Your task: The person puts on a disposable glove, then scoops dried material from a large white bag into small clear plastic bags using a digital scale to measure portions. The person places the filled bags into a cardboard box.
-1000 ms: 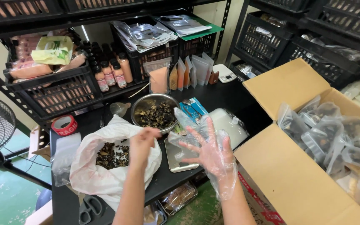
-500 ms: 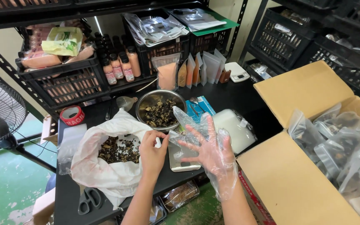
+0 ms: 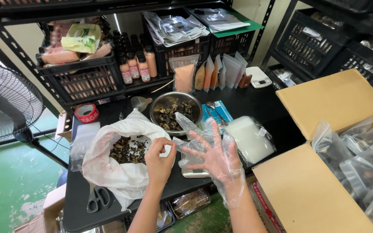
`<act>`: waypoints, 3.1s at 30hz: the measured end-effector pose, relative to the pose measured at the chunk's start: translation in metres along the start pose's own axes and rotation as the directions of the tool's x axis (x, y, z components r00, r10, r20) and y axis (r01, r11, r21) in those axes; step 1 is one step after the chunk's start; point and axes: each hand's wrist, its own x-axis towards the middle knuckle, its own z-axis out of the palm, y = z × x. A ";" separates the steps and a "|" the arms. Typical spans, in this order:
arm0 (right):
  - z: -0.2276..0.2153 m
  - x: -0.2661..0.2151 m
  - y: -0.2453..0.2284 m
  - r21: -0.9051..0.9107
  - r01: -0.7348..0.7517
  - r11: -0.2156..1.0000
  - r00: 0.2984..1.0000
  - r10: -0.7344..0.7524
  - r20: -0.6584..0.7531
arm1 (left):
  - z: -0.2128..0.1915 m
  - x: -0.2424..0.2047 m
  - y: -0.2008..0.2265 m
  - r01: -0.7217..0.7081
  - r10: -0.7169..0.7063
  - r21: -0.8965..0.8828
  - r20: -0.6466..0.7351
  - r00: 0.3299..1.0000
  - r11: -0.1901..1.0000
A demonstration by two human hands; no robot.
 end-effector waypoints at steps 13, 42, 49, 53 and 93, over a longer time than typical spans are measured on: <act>0.009 -0.006 0.000 -0.006 0.015 1.000 0.999 -0.015 0.033 | 0.006 -0.003 -0.008 0.077 -0.069 -0.124 0.070 0.995 0.989; 0.019 0.028 0.039 0.006 -0.067 0.998 0.997 0.067 0.047 | -0.057 0.028 -0.030 0.537 -0.373 -0.328 0.447 0.813 0.777; 0.022 0.041 0.059 0.098 -0.111 0.989 0.989 0.100 0.109 | -0.080 0.043 -0.086 0.646 -0.292 -0.422 0.643 0.708 0.636; 0.028 0.049 0.073 0.104 -0.110 0.989 0.986 0.095 0.137 | -0.104 0.046 -0.100 0.722 -0.239 -0.491 0.720 0.651 0.487; 0.066 0.094 0.124 0.005 0.175 0.985 0.983 -0.174 -0.059 | -0.148 0.026 -0.054 0.508 -0.374 -0.473 0.353 0.858 0.719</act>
